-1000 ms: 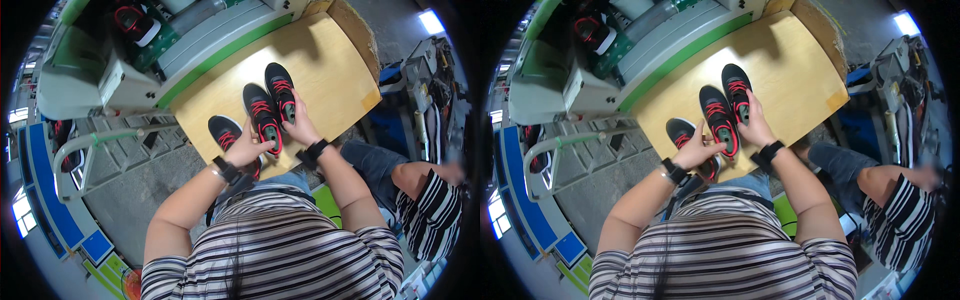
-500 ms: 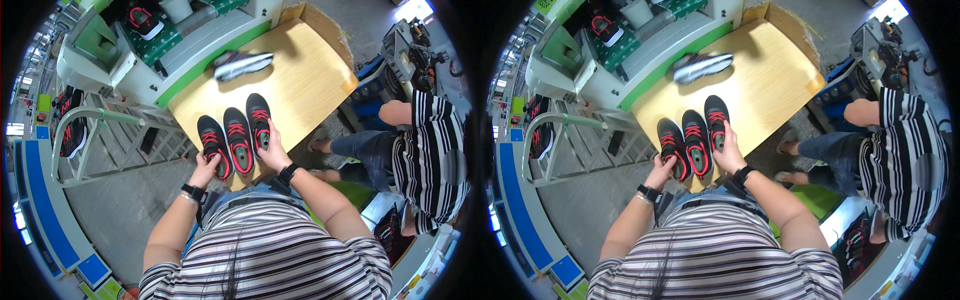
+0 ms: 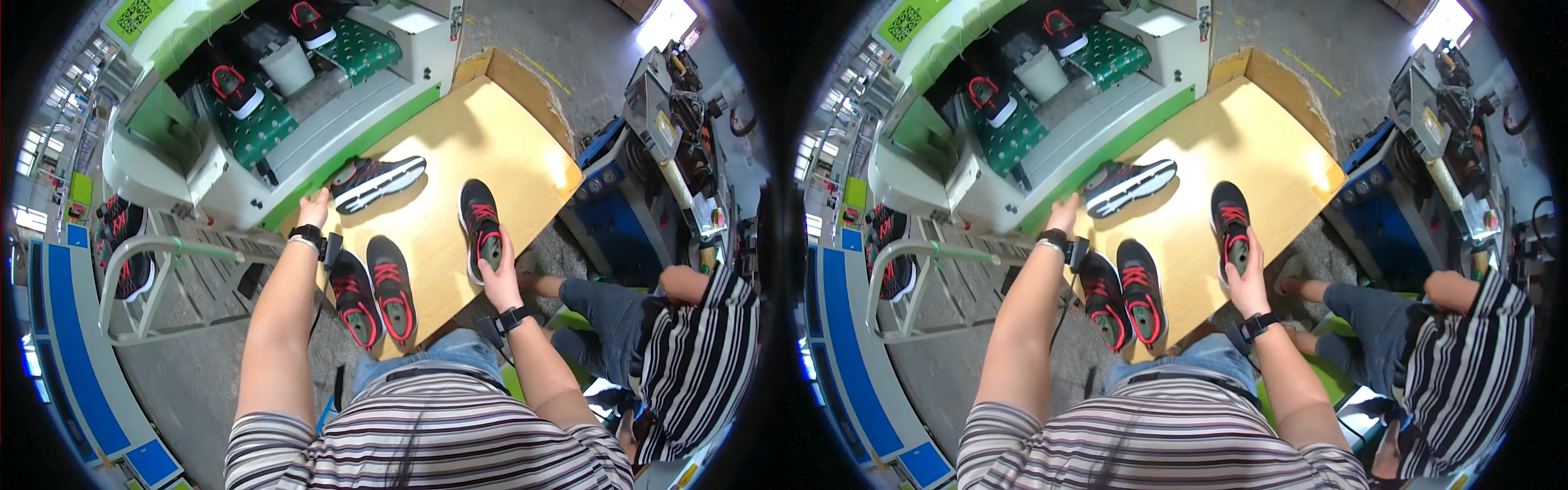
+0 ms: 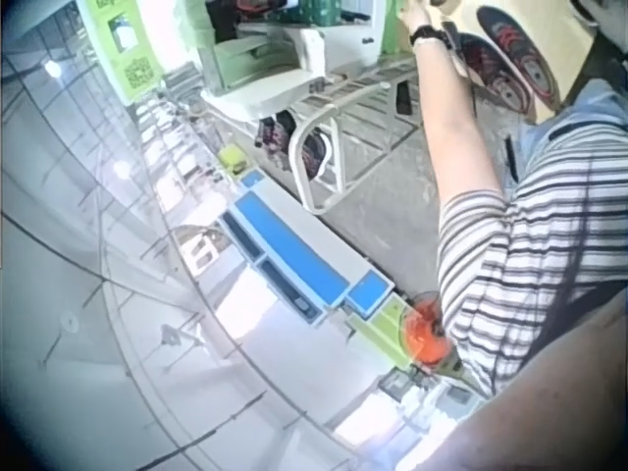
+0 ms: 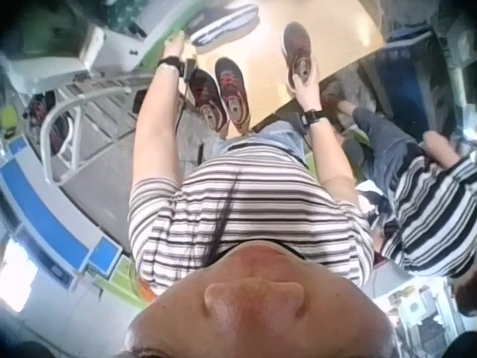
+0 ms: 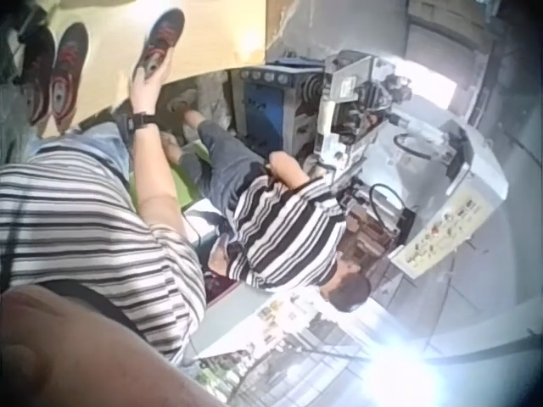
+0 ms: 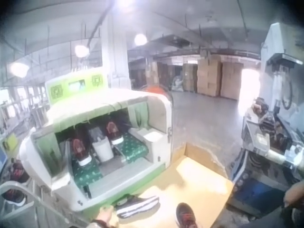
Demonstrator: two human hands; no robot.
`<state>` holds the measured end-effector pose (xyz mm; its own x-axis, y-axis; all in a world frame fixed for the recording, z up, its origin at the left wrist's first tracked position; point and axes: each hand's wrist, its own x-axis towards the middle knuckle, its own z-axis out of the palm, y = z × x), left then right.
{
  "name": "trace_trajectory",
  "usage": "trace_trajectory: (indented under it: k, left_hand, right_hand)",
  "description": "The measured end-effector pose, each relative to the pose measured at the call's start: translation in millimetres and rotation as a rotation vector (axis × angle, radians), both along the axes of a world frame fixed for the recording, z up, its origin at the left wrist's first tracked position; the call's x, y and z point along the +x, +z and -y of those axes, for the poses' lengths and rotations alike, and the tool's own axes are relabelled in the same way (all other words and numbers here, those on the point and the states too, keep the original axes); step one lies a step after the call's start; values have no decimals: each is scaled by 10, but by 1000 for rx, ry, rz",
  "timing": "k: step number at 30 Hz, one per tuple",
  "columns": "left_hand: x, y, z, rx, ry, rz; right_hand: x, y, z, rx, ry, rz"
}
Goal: Operator is seen managing the production line by taking shoe components from a heating/molding machine and placing them into bins or sorting areas.
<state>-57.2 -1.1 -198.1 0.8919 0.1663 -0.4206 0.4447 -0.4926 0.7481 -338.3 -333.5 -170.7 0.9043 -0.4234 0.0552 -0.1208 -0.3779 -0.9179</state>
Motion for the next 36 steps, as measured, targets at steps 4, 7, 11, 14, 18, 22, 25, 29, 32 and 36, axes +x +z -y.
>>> trace_trajectory:
  k: [4,7,11,14,18,22,25,29,32,36]
  left_hand:
    - [90,-47,474,-209,-49,-9]
    - [-25,1,507,-243,-137,62]
    - [-225,377,694,-434,-391,-52]
    - [-369,296,892,-335,-726,70]
    - [-267,504,820,-331,-619,46]
    - [-286,803,219,-120,-549,309]
    - [-404,658,-577,81,-497,442]
    - [-695,425,-956,349,-494,451]
    - [-855,266,-678,448,-645,653]
    - [-1629,476,-122,377,-874,923]
  right_hand:
    - [80,-197,94,-113,-34,-75]
    - [89,-192,123,-25,-23,-74]
    - [85,-176,171,-104,-30,-83]
    - [99,-208,141,-128,-14,-90]
    - [80,-212,88,-110,-14,-84]
    - [46,-196,22,-100,-48,-64]
    - [-62,-147,-217,-112,-6,-46]
    - [-431,-182,-891,-138,95,-7]
    - [-524,-150,-1265,-254,7,-64]
    - [-419,-570,-1096,-79,54,267]
